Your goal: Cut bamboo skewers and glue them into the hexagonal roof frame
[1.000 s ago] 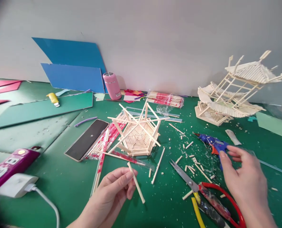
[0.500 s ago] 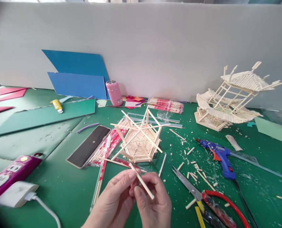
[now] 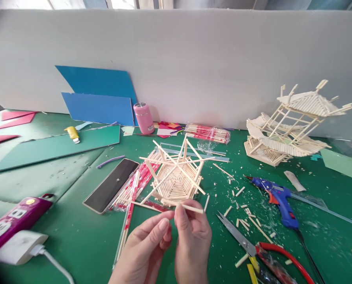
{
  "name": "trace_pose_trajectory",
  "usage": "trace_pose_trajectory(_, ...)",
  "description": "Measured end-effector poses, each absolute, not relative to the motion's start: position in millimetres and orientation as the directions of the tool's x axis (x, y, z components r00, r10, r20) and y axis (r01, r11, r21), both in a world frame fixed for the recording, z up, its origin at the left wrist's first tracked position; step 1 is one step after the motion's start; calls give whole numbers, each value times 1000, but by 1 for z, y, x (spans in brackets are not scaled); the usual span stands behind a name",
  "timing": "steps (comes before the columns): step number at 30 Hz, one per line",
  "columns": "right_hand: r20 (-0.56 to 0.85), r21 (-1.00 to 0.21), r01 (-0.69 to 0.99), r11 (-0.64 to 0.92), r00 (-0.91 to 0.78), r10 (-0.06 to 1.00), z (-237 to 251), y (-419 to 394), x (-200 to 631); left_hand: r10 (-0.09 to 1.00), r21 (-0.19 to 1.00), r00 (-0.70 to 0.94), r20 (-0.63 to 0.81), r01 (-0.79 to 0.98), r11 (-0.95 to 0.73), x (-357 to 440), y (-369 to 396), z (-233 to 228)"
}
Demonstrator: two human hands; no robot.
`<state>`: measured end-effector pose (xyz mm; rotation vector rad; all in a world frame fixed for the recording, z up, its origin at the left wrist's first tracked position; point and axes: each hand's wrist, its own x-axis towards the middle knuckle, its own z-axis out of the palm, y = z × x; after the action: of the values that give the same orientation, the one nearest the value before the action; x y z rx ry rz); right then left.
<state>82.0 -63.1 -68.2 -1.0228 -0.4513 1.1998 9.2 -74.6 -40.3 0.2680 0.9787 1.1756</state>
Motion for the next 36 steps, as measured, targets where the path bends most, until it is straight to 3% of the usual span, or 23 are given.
trace_pose_trajectory(5, -188, -842, -539, 16, 321, 928, -66, -51, 83, 913, 893, -229, -337, -385, 233, -14, -76, -49)
trace_pose_trajectory(9, -179, -841, -540, 16, 306, 935, -68, -47, 79, 943, 976, -283, -173, -178, 125, -29, -68, -51)
trace_pose_trajectory(14, -177, -848, -531, 6, 294, 939, -69, -44, 77, 982, 998, -180, -59, -35, 54, -33, -52, -53)
trace_pose_trajectory(26, -176, -823, -568, 5, 263, 949, -68, -40, 75, 994, 999, -105, -12, -32, 9, -30, -36, -56)
trace_pose_trajectory(36, -164, -826, -564, -3, 235, 958, -72, -41, 77, 993, 995, -99, 70, 84, -61, -30, -32, -60)
